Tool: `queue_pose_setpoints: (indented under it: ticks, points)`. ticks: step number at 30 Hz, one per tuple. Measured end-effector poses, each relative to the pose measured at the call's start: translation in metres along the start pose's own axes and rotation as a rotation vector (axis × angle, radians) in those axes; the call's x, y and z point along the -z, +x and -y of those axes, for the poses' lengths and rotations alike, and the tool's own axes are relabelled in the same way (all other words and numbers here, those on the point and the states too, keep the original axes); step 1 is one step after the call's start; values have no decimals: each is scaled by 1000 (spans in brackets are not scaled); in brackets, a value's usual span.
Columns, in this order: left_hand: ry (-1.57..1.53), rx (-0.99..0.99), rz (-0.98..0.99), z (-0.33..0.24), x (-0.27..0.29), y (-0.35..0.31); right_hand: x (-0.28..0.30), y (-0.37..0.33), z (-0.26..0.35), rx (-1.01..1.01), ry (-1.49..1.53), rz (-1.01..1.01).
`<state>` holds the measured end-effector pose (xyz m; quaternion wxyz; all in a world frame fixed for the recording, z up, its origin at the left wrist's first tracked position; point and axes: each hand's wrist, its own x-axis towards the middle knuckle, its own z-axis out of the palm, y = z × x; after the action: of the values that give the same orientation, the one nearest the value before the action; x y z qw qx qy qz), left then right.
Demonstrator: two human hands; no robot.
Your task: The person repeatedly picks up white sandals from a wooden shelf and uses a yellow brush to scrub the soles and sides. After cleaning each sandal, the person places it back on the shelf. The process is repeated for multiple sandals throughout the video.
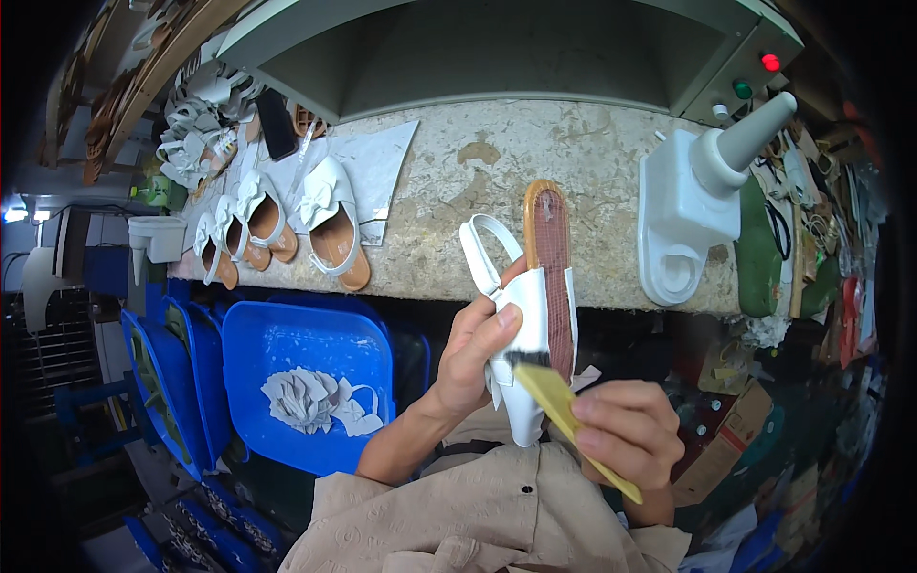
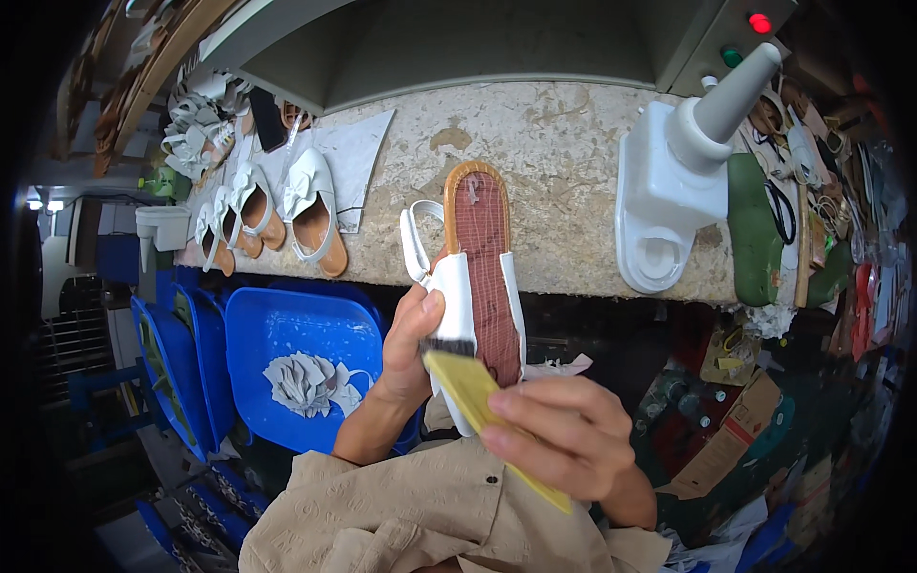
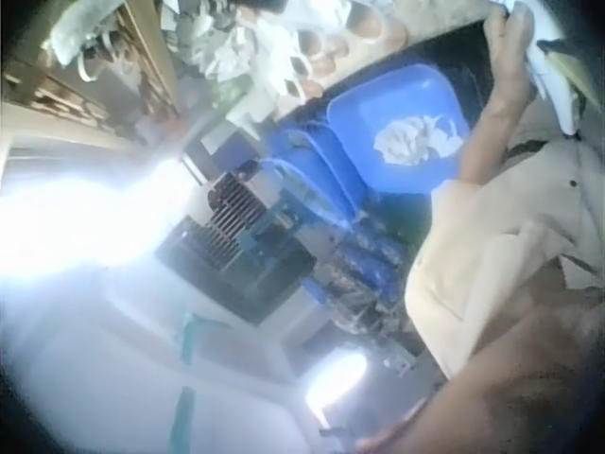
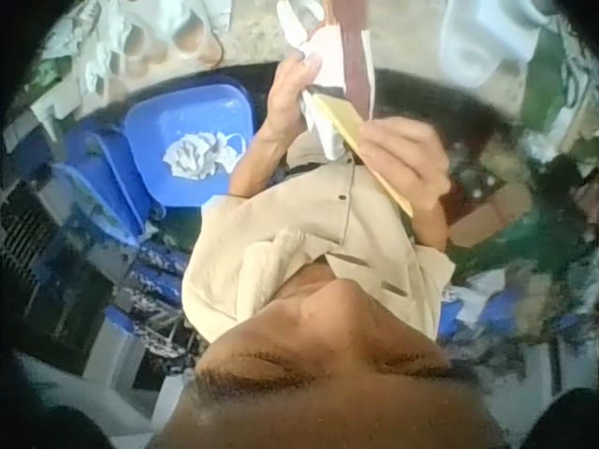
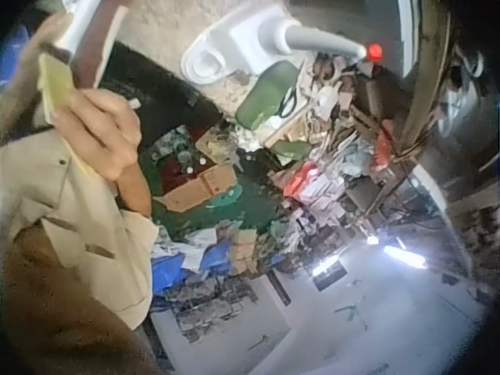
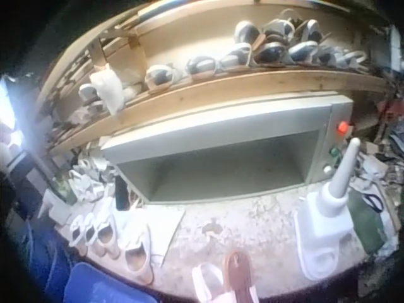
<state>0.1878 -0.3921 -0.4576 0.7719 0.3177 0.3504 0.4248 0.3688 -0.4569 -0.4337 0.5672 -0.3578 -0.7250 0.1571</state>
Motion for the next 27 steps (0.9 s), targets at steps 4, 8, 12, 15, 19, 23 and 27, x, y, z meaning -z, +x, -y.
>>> queue_pose_setpoints:
  ticks: [4, 8, 12, 15, 19, 23, 27]
  points:
    - [-81, 42, -21, 5, 7, 3, -4, -6, -7, -30, -99, -14]
    - [-317, 151, -151, 18, 22, 11, 28, -21, -23, -56, 135, 11]
    - [-395, 221, 24, 39, 54, 11, 89, -32, -57, -716, -322, -408]
    - [-320, 227, 62, 55, 68, 4, 122, -28, -88, -722, -306, -121]
    - [-348, 169, -24, 63, 71, -2, 132, -14, -107, -585, -326, 209]
    - [-438, 25, -17, 50, 42, 9, 134, -9, -113, -694, -258, 293]
    - [-425, 37, 31, 51, 43, 5, 140, -14, -127, -871, -40, 160]
